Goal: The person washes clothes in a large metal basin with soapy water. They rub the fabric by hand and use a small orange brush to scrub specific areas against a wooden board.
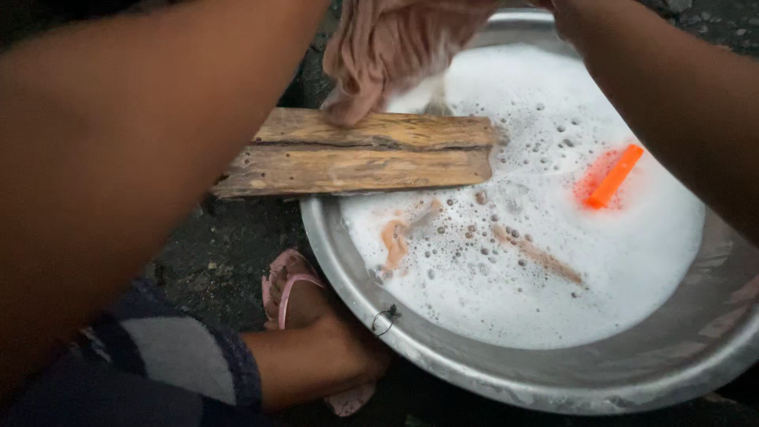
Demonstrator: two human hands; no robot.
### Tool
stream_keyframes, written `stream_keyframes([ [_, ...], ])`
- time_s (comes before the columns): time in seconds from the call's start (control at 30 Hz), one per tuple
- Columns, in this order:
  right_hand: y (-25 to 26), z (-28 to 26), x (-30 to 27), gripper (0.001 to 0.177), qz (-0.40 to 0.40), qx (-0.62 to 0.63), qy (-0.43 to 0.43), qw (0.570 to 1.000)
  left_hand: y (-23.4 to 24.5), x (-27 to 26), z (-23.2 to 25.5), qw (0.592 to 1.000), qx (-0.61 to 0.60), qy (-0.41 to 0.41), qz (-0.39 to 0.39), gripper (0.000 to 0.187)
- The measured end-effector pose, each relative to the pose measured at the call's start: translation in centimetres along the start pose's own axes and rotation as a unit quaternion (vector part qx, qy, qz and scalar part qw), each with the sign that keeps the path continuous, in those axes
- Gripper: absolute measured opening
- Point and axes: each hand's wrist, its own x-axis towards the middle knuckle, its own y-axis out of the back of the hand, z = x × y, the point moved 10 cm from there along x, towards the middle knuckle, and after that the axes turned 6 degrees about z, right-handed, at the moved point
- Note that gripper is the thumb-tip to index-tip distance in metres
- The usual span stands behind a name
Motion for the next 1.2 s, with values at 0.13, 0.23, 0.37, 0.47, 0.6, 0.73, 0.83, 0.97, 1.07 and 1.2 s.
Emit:
stream_keyframes([
  [0.13,2.0,1.7,-2.0,0.027,-0.023,-0.013,-0.001,1.0,0.2,-0.6,2.4,0.999,-0.043,-0.031,-0.012,0.012],
  [0.23,1.9,5.9,-8.6,0.025,-0.082,-0.164,-0.029,0.983,-1.0,-5.1,4.4,0.993,-0.077,-0.072,-0.056,0.013],
  [0.37,3.0,9.4,-16.8,0.029,-0.082,-0.225,-0.135,0.961,-2.4,-12.9,6.5,0.98,-0.013,-0.121,-0.157,0.015],
  [0.47,3.2,7.7,-19.6,0.026,-0.102,-0.384,-0.03,0.917,-3.2,-14.2,5.3,0.976,0.028,-0.009,-0.216,0.025],
  [0.6,4.6,4.3,-20.8,0.048,-0.041,-0.481,0.08,0.872,-2.9,-13.5,4.4,0.977,0.064,0.008,-0.202,0.02],
  [0.73,9.4,4.8,-18.8,0.116,0.085,-0.642,-0.102,0.755,-3.6,-13.4,2.1,0.962,0.073,0.084,-0.249,0.03],
  [0.83,12.4,5.1,-20.1,0.135,0.102,-0.608,-0.236,0.751,-4.1,-13.4,1.3,0.945,0.088,0.114,-0.294,0.041],
  [0.97,14.0,4.8,-21.9,0.137,0.109,-0.559,-0.313,0.76,-4.4,-13.8,1.0,0.932,0.094,0.13,-0.324,0.046],
  [1.07,13.6,5.1,-22.5,0.134,0.066,-0.542,-0.297,0.784,-4.5,-13.7,1.0,0.931,0.094,0.122,-0.33,0.047],
  [1.2,14.3,5.2,-21.7,0.122,0.07,-0.524,-0.279,0.802,-4.6,-13.8,1.0,0.926,0.105,0.121,-0.342,0.048],
])
